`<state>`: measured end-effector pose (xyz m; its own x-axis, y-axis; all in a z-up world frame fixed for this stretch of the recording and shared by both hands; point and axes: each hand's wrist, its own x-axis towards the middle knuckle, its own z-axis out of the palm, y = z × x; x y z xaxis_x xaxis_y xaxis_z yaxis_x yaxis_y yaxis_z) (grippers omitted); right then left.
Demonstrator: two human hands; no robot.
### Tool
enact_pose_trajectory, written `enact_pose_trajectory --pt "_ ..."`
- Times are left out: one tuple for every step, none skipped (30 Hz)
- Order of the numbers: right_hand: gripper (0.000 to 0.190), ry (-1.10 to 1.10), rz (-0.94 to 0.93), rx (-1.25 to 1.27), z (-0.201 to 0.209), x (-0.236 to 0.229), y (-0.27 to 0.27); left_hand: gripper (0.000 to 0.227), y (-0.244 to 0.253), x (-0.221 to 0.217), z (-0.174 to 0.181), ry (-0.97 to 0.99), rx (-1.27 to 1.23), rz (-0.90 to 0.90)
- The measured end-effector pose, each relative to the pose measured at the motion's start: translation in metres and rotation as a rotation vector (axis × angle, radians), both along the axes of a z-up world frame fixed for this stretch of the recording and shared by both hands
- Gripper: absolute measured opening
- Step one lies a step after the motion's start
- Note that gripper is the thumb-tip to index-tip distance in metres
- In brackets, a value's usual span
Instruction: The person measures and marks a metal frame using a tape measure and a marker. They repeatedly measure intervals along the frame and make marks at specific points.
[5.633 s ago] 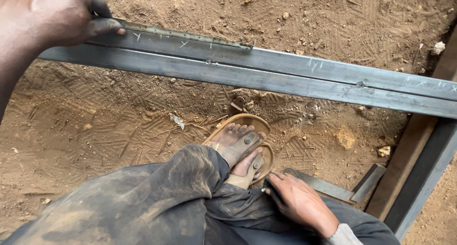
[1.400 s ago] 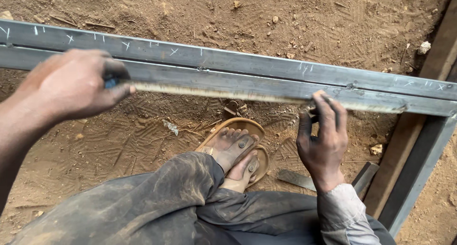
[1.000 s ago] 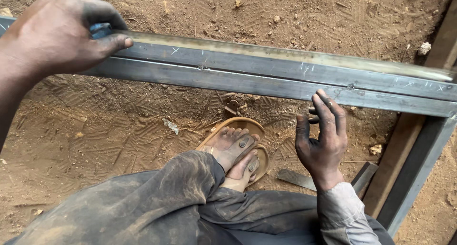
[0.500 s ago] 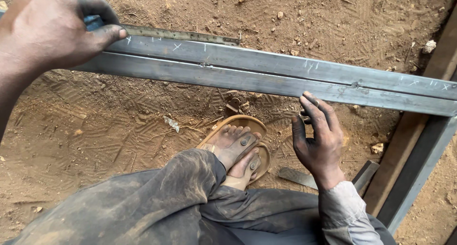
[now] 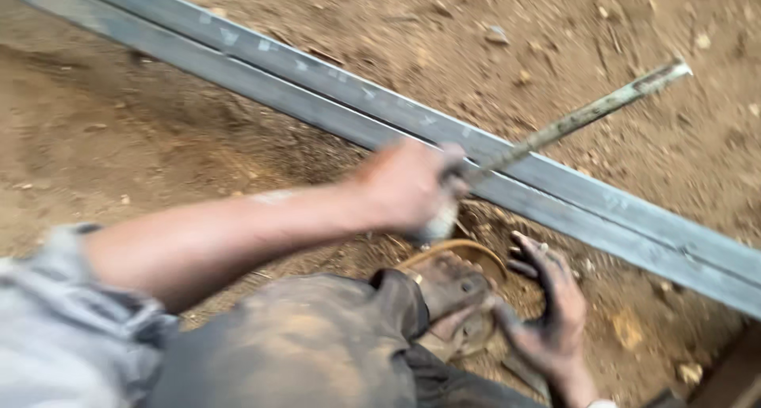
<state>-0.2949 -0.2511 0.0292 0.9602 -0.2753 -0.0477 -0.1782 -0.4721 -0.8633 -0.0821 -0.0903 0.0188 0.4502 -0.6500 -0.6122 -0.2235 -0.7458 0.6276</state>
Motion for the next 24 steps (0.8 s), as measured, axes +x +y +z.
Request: enact_pose_trajectory --pt "0.076 -0.042 0.015 0.109 0.004 0.006 0.013 0.032 -0.004 -0.013 -0.002 0.091 -0.018 0.033" --pt "0.072 -0.065 -0.017 -0.018 0.004 0.014 0.025 0.034 -0.005 -0.025 -0.004 0.181 -0.039 0.065" --pt "0.069 -0.088 -0.053 -0.145 0.001 0.021 0.037 0.033 -0.005 -0.038 -0.006 0.071 -0.207 0.086" --pt "0.066 -0.113 -0.093 -0.272 -0.002 0.026 0.043 0.032 -0.003 -0.044 -0.01 -0.042 -0.374 0.101" --pt "0.059 -0.045 -0.07 -0.31 -0.005 0.027 0.042 0.028 -0.002 -0.044 -0.017 0.026 -0.347 0.172" --pt "0.052 0.023 -0.048 -0.349 -0.009 0.026 0.038 0.026 -0.001 -0.043 -0.024 0.094 -0.321 0.244" --pt "0.045 0.095 -0.024 -0.391 -0.015 0.022 0.028 0.026 0.001 -0.041 -0.031 0.168 -0.298 0.317" --pt "0.049 0.212 0.04 -0.483 -0.02 0.015 0.016 0.023 0.007 -0.031 -0.041 0.184 -0.271 0.447" --pt "0.053 0.33 0.096 -0.576 -0.024 0.003 0.0 0.023 0.018 -0.013 -0.051 0.172 -0.26 0.583" --pt "0.057 0.448 0.151 -0.669 -0.027 -0.01 -0.021 0.023 0.036 0.013 -0.062 0.127 -0.275 0.752" --pt "0.055 0.288 0.24 -0.738 -0.027 -0.023 -0.049 0.024 0.056 0.043 -0.071 0.075 -0.3 0.936" --pt "0.053 0.126 0.327 -0.805 -0.029 -0.032 -0.08 0.024 0.08 0.075 -0.078 -0.002 -0.327 1.126" --pt "0.052 0.046 0.362 -0.841 -0.032 -0.043 -0.106 0.024 0.104 0.103 -0.084 -0.086 -0.345 1.278" --pt "0.051 0.108 0.324 -0.85 -0.038 -0.054 -0.123 0.024 0.127 0.126 -0.088 -0.17 -0.348 1.398" --pt "0.049 0.15 0.293 -0.854 -0.042 -0.064 -0.136 0.024 0.15 0.146 -0.09 -0.252 -0.337 1.499" --pt "0.048 0.183 0.257 -0.852 -0.052 -0.069 -0.141 0.024 0.169 0.164 -0.09 -0.318 -0.319 1.582" --pt "0.047 0.187 0.241 -0.845 -0.062 -0.072 -0.142 0.024 0.187 0.178 -0.087 -0.377 -0.286 1.64" --pt "0.045 0.19 0.227 -0.839 -0.072 -0.074 -0.141 0.024 0.202 0.19 -0.083 -0.42 -0.258 1.689" --pt "0.044 0.184 0.216 -0.834 -0.081 -0.075 -0.14 0.024 0.213 0.198 -0.079 -0.453 -0.227 1.721" --pt "0.043 0.18 0.207 -0.834 -0.087 -0.075 -0.14 0.024 0.22 0.204 -0.075 -0.48 -0.195 1.746" --pt "0.042 0.17 0.199 -0.831 -0.094 -0.076 -0.139 0.024 0.227 0.209 -0.071 -0.501 -0.17 1.765" --pt "0.04 0.162 0.192 -0.831 -0.097 -0.075 -0.143 0.024 0.232 0.214 -0.068 -0.524 -0.142 1.78" --pt "0.039 0.15 0.187 -0.826 -0.1 -0.076 -0.146 0.024 0.237 0.216 -0.066 -0.539 -0.115 1.781" --pt "0.038 0.139 0.182 -0.825 -0.102 -0.077 -0.147 0.024 0.241 0.22 -0.064 -0.558 -0.089 1.785"
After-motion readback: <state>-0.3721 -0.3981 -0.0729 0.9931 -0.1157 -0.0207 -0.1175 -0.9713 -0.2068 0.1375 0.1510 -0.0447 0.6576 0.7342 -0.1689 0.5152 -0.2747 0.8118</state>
